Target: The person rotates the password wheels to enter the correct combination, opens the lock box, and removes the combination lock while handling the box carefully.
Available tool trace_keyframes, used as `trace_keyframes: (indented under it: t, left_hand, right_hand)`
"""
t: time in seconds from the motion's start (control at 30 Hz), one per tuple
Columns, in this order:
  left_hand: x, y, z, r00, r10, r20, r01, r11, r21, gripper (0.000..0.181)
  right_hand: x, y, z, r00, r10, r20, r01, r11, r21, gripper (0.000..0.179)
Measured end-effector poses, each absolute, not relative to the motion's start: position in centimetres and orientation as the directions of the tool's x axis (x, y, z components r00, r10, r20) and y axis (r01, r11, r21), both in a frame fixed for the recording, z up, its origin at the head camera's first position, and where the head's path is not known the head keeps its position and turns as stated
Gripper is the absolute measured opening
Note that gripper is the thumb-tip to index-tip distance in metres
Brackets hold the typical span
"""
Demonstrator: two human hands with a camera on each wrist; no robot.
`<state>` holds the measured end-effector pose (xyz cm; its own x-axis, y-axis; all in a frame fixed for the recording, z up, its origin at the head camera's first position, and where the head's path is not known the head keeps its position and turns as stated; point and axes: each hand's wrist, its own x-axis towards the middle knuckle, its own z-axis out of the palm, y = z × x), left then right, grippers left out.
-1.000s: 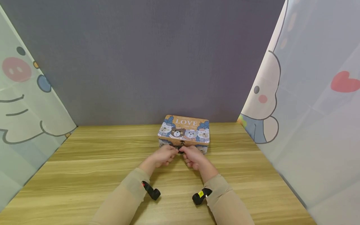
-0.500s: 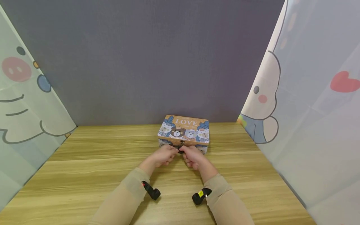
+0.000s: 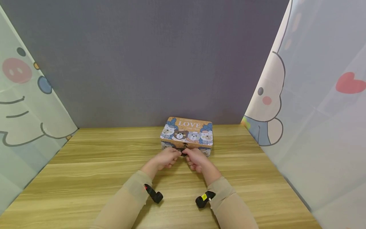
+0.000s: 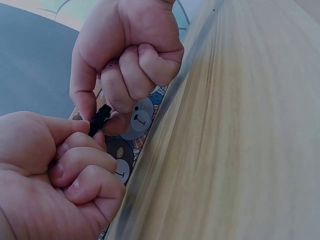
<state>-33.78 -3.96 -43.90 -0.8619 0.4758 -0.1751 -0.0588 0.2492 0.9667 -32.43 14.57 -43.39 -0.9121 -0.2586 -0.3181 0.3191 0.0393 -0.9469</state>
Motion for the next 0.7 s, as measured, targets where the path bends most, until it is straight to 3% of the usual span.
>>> trace_keyframes:
  t: [0.2, 0.43, 0.7]
  left_hand:
    - [-33.7, -4.0, -43.9, -0.864, 0.475, -0.169, -0.052, 0.251, 0.967, 0.04]
    - [-33.7, -4.0, -43.8, -0.868, 0.468, -0.165, -0.049, 0.249, 0.967, 0.032]
    - [-33.8, -4.0, -44.0, -0.876, 0.456, -0.156, -0.043, 0.248, 0.968, 0.032]
  right_hand:
    - [-32.4, 14.9, -43.2, -0.909, -0.271, -0.317, 0.325, 0.013, -0.946, 0.019]
    - [-32.2, 15.5, -43.0, -0.91, -0.26, -0.324, 0.337, -0.005, -0.942, 0.035]
    - [-32.3, 16.4, -43.2, -0.913, -0.273, -0.302, 0.319, -0.019, -0.948, 0.024]
